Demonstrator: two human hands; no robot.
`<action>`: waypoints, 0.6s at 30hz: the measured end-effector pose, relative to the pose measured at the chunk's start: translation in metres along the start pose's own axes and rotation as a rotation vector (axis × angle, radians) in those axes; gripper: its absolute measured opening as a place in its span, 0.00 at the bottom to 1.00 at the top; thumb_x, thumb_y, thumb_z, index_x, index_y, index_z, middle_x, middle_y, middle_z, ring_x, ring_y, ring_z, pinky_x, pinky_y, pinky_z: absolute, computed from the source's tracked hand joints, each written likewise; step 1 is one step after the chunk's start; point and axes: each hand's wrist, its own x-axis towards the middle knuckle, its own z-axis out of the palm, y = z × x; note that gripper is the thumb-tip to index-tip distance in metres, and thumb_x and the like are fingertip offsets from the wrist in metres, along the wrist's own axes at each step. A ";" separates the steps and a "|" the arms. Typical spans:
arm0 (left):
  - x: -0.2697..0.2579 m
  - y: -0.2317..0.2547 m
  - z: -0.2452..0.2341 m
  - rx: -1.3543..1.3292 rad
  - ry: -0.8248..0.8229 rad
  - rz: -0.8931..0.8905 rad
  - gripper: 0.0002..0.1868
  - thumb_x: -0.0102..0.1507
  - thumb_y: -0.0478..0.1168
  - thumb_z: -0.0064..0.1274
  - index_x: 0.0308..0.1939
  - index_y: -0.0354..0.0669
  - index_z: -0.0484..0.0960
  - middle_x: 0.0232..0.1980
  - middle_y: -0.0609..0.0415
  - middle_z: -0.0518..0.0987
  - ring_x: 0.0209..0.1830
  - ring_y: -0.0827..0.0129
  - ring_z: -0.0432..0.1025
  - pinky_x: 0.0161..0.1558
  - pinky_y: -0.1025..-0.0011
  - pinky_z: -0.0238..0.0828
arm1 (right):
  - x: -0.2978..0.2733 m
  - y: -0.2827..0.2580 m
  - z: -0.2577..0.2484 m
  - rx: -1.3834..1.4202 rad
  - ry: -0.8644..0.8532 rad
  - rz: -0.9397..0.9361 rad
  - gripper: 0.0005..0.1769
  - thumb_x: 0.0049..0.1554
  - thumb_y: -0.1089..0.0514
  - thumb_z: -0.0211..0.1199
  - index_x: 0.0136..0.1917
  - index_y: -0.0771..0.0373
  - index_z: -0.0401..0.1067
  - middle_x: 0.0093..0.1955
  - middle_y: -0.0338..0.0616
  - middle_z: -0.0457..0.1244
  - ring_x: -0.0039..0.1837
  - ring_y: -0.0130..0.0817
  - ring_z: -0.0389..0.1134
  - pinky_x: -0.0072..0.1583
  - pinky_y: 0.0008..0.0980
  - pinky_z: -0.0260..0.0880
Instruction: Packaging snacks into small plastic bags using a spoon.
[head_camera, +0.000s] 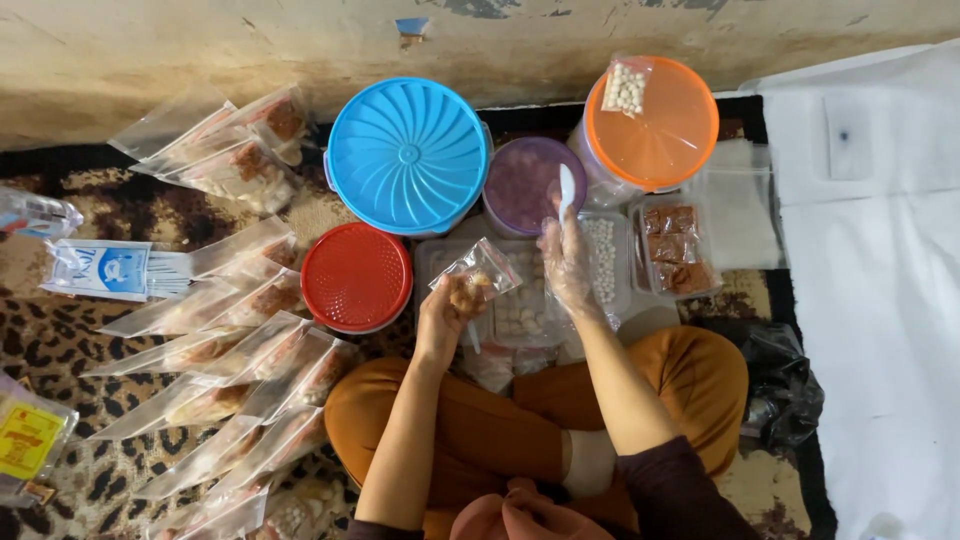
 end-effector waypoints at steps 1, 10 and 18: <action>0.002 -0.002 -0.002 -0.001 -0.003 0.001 0.24 0.70 0.53 0.49 0.53 0.31 0.80 0.44 0.35 0.83 0.42 0.52 0.82 0.44 0.57 0.84 | 0.002 0.021 -0.005 -0.221 0.004 -0.149 0.21 0.68 0.54 0.55 0.72 0.60 0.69 0.48 0.59 0.67 0.47 0.44 0.68 0.46 0.37 0.73; -0.002 0.000 -0.001 0.016 -0.014 0.012 0.23 0.71 0.51 0.48 0.52 0.30 0.80 0.43 0.35 0.83 0.41 0.51 0.82 0.44 0.57 0.84 | 0.014 -0.035 -0.022 -0.474 -0.325 0.044 0.22 0.68 0.53 0.52 0.73 0.55 0.66 0.66 0.54 0.66 0.69 0.48 0.65 0.70 0.48 0.64; -0.002 0.001 -0.001 0.028 -0.009 0.014 0.23 0.71 0.50 0.48 0.52 0.29 0.80 0.42 0.35 0.83 0.40 0.50 0.82 0.45 0.56 0.84 | 0.041 0.053 -0.008 -1.245 -0.224 -0.453 0.15 0.63 0.40 0.55 0.62 0.36 0.71 0.31 0.31 0.68 0.36 0.31 0.74 0.40 0.36 0.74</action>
